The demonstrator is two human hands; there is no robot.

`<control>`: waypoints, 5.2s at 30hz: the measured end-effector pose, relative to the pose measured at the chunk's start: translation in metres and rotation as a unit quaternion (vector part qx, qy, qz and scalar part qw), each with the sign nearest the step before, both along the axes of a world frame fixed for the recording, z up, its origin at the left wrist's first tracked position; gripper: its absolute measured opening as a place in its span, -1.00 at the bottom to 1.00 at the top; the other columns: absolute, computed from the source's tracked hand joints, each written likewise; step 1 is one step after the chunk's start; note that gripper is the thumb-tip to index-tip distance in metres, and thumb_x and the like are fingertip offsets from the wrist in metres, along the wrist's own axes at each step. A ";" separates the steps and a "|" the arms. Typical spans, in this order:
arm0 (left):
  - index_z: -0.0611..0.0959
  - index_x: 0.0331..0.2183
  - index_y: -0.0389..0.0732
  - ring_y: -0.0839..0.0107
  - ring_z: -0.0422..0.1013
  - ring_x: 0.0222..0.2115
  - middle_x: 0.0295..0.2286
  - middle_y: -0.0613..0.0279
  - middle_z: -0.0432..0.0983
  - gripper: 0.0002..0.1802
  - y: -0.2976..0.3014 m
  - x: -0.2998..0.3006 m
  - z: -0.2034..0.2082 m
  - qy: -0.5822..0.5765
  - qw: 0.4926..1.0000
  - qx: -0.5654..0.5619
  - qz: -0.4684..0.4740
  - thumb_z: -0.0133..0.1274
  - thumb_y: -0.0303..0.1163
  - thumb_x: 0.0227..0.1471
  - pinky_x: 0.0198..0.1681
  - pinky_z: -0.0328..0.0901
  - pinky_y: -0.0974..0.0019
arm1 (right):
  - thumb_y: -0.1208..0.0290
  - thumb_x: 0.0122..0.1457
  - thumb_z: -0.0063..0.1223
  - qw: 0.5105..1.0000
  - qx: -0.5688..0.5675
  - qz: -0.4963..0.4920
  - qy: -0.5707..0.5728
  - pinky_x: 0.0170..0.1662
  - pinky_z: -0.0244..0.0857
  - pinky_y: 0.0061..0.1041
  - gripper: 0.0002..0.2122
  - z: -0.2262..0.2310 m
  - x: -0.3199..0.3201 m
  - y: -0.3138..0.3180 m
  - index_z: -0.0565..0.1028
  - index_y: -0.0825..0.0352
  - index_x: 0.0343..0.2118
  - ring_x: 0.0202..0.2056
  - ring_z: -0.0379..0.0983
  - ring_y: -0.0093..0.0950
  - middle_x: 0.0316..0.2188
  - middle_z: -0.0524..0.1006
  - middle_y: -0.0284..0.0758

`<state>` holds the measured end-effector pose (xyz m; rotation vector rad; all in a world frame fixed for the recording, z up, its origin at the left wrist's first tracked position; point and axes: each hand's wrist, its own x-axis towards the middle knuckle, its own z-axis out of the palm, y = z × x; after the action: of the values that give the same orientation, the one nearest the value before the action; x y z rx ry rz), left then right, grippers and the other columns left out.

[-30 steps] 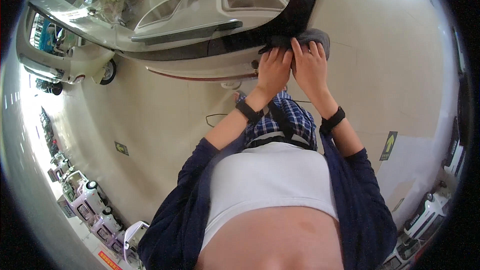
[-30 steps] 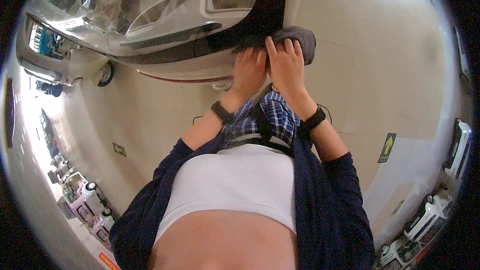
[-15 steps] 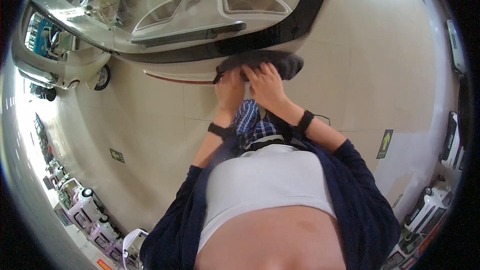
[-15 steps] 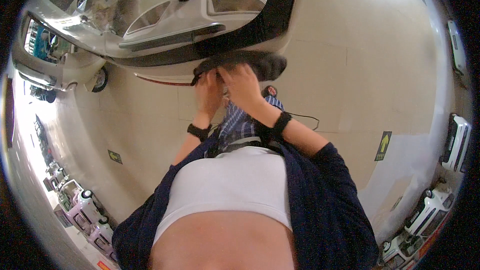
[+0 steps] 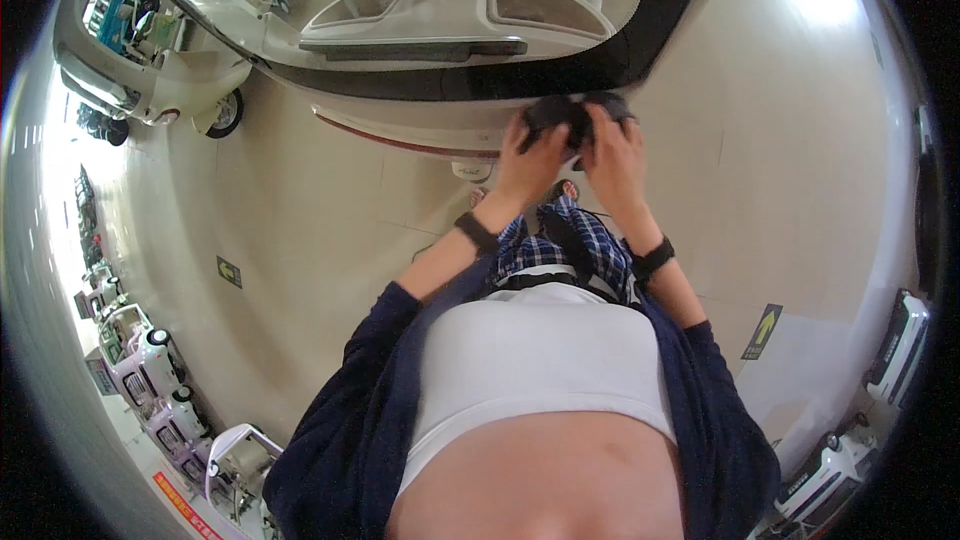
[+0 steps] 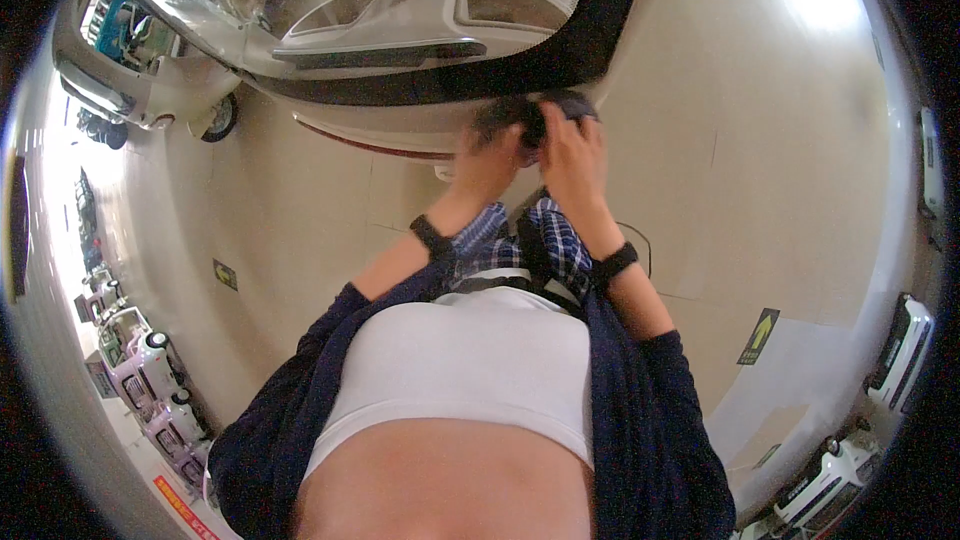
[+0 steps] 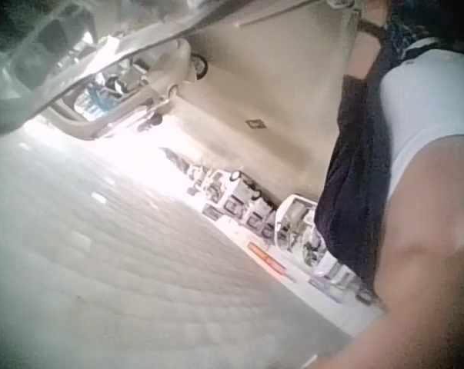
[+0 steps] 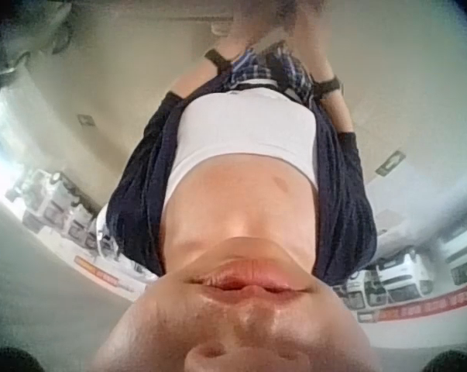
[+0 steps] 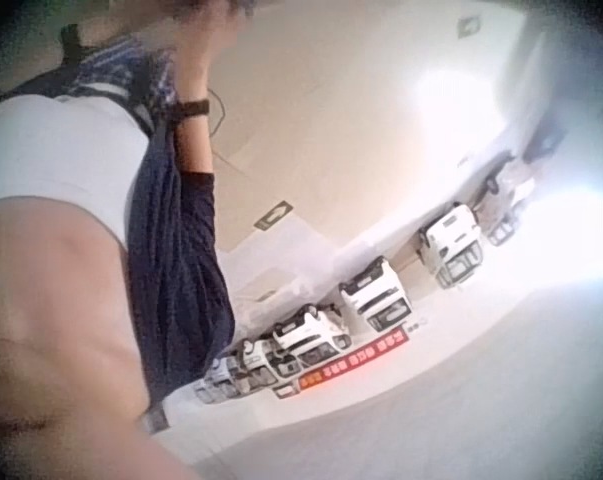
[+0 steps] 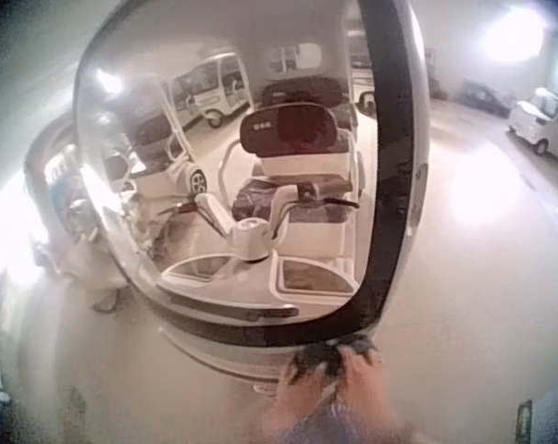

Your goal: Cleaning the exterior panels and windshield of small electric vehicles with a cloth.

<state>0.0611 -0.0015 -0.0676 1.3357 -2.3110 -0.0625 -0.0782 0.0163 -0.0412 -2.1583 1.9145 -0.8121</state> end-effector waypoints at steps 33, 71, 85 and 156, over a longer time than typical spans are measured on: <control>0.23 -0.06 -0.19 0.07 0.24 -0.22 -0.25 -0.03 0.28 -0.44 -0.004 0.127 0.028 0.023 0.985 0.020 0.172 -0.05 -0.44 -0.20 -0.20 0.20 0.19 | 0.46 -0.13 -0.03 0.987 -0.020 0.138 0.085 -0.16 0.10 -0.32 -0.39 0.031 0.116 -0.009 0.08 0.14 0.07 -0.31 0.30 -0.35 -0.43 0.40 -0.29; 0.27 -0.04 -0.14 0.21 0.17 -0.13 -0.25 0.12 0.31 -0.44 -0.005 0.056 -0.011 -0.061 0.990 0.026 -0.124 -0.12 -0.41 -0.21 -0.01 0.00 0.11 | 0.44 -0.05 -0.05 0.986 0.010 -0.150 0.072 -0.26 0.24 -0.28 -0.47 -0.015 0.008 0.020 0.10 0.19 0.04 -0.28 0.33 -0.16 -0.28 0.40 -0.10; 0.42 -0.26 -0.20 0.28 0.16 -0.07 -0.26 0.15 0.36 -0.66 0.005 0.071 -0.018 -0.220 0.934 0.183 -0.213 -0.07 -0.37 -0.20 0.04 -0.09 0.14 | 0.34 -0.08 -0.02 0.958 0.276 -0.069 0.027 -0.37 0.23 -0.33 -0.55 -0.006 0.039 0.121 0.24 0.22 -0.05 -0.42 0.38 -0.24 -0.47 0.46 -0.21; 0.37 -0.09 -0.09 -0.04 0.05 -0.04 -0.19 -0.04 0.24 -0.44 -0.123 0.116 0.095 0.121 0.972 -0.165 -0.119 -0.13 -0.38 -0.28 0.03 -0.15 -0.07 | 0.35 -0.06 -0.13 0.997 -0.037 -0.072 -0.020 -0.11 0.11 -0.26 -0.61 0.068 0.143 -0.086 0.28 0.27 -0.09 -0.17 0.25 -0.18 -0.19 0.33 -0.12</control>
<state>0.1770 -0.1244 0.0274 0.8349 -2.1477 0.0751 0.0650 -0.0693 0.0267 -2.0471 2.0708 -0.9583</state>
